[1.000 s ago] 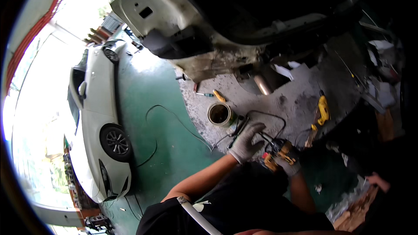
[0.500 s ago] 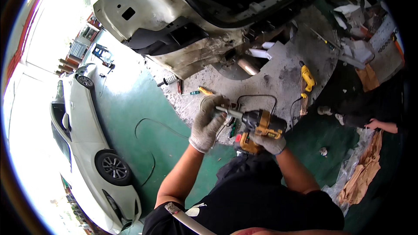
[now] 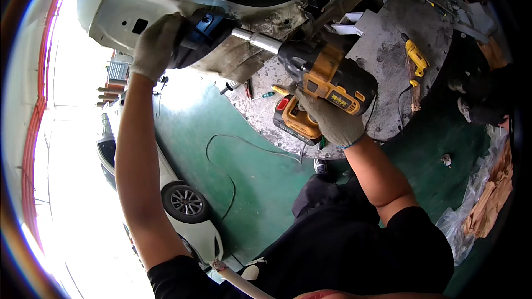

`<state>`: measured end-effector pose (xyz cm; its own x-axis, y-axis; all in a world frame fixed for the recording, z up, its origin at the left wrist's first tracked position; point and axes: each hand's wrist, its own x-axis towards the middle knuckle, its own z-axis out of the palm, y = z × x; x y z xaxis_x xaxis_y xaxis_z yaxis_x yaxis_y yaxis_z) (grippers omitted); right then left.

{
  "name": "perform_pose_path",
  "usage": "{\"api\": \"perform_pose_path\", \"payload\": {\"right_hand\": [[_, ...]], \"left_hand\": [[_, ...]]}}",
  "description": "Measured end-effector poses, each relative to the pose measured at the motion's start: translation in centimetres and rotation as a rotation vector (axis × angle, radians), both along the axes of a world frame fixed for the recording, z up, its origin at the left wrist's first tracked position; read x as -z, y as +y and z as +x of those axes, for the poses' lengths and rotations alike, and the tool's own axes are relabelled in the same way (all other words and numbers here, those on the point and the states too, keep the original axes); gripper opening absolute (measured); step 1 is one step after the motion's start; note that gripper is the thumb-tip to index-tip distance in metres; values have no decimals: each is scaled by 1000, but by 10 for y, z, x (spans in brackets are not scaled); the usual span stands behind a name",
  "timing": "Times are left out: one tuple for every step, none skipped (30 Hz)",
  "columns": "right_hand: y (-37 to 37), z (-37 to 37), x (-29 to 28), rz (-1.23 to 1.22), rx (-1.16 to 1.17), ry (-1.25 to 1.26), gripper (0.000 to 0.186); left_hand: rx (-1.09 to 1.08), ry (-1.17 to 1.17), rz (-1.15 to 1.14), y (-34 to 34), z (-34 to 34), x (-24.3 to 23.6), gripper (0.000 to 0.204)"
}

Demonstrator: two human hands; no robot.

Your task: The person uses a yellow power drill to fasten screws into the rear bumper area of a white car. After securing fasteners, the person aligns and fits a black plastic bumper trim piece along the lower edge of the bumper, pressing it into place.

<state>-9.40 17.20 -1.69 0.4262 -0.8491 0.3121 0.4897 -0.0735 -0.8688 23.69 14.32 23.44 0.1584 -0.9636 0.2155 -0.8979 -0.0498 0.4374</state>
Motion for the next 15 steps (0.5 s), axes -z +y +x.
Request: {"api": "perform_pose_path", "payload": {"right_hand": [[1,4,-4,-37,-4,53,47],[3,12,-8,-8,-49,16,48],[2,17,-10,24,-69,-12,48],[0,27,-13,119,-123,-130,49],[-2,30,-20,106,-83,-65,51],[-6,32,-29,93,-29,0,54],[-6,36,-40,80,-1,58,56],[-8,47,-34,-307,240,268,59],[-10,53,-34,-422,306,331,60],[-9,59,-32,-532,377,397,60],[-10,66,-32,-639,456,457,61],[-11,67,-32,-565,448,426,61],[-10,70,-33,-496,427,392,61],[-9,72,-34,-427,407,358,61],[-9,77,-36,-366,372,315,60]], "left_hand": [[7,-28,25,-6,5,12,50],[-72,260,92,-8,12,17,51],[-42,254,92,-14,9,19,50],[-8,250,91,-15,4,18,49],[23,246,90,-15,-1,16,48],[-2,376,132,-21,-15,16,46],[143,98,74,-20,0,17,43],[287,-180,17,-20,24,18,41],[378,-356,-19,-23,31,17,39],[460,-525,-69,-23,37,17,37],[480,-591,-86,-21,40,17,35],[525,-656,-113,-29,30,16,33],[387,-310,-11,-29,19,15,31],[245,35,92,-30,4,14,30],[79,373,188,-26,1,10,28]]}}
